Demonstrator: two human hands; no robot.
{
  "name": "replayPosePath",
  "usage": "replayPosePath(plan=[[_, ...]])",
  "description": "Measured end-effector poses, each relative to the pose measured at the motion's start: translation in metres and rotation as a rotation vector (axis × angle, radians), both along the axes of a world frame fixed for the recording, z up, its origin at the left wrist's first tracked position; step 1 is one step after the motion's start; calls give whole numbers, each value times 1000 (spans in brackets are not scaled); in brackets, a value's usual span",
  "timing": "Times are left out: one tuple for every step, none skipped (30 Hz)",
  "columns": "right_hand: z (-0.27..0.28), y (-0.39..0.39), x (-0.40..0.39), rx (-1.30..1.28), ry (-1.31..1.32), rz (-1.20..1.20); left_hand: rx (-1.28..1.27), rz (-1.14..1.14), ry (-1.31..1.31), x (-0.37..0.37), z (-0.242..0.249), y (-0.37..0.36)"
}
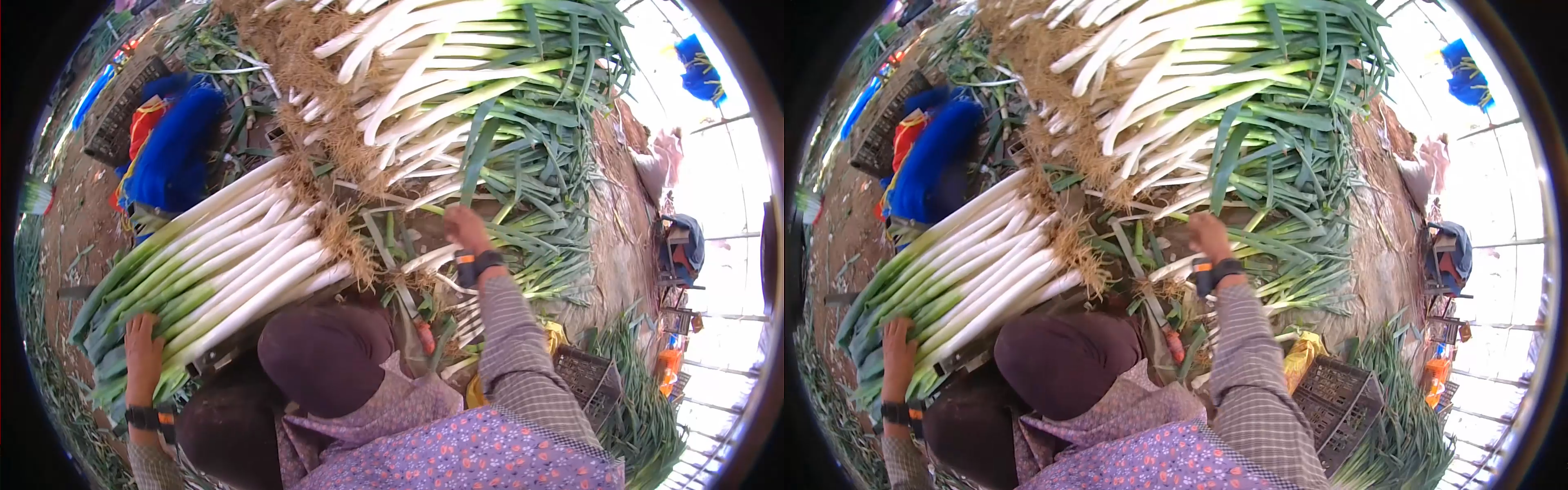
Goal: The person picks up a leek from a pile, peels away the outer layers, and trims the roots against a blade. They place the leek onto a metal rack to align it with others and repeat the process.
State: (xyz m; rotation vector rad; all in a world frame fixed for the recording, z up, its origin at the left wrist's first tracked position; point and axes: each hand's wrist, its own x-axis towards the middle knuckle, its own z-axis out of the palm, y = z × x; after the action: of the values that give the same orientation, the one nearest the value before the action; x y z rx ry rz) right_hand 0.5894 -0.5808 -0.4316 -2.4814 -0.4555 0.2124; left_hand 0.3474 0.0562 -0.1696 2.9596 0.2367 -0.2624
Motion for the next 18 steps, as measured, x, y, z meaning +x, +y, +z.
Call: replayPosePath(plan=[[-27, 10, 1, 129, 156, -146, -38, 36, 8, -4, -5, 6], [-52, 20, 2, 266, 288, -310, -77, 75, 19, -6, -10, 8], [-61, 39, 3, 530, 543, -569, -103, 101, 24, -5, -11, 7], [-82, 43, 7, 795, 793, -829, -129, 129, 27, -4, -10, 5], [-101, 45, 15, 866, 736, -799, -153, 159, 31, -1, -10, 4], [-150, 38, 27, 934, 679, -767, -159, 154, 36, 2, -10, 4], [-180, 34, 39, 999, 623, -731, -166, 154, 42, 4, -10, 4], [-178, 37, 50, 810, 564, -709, -174, 154, 47, 5, -10, 4], [-165, 41, 60, 624, 504, -686, -191, 174, 56, 6, -11, 5], [-152, 45, 69, 438, 441, -659, -183, 187, 67, 7, -10, 5], [-152, 46, 77, 374, 407, -653, -175, 198, 77, 7, -9, 5], [-152, 46, 85, 308, 373, -649, -165, 208, 85, 7, -10, 4], [-140, 54, 90, 364, 370, -669, -175, 211, 86, 8, -11, 3], [-125, 57, 91, 522, 559, -834, -183, 215, 85, 9, -11, 2], [-87, 70, 91, 673, 722, -1032, -189, 220, 81, 9, -10, 2], [-88, 71, 85, 724, 704, -992, -196, 222, 74, 9, -8, 2], [-87, 69, 80, 775, 681, -955, -209, 219, 58, 7, -9, 4], [-90, 63, 71, 824, 656, -921, -224, 211, 44, 4, -12, 8]])
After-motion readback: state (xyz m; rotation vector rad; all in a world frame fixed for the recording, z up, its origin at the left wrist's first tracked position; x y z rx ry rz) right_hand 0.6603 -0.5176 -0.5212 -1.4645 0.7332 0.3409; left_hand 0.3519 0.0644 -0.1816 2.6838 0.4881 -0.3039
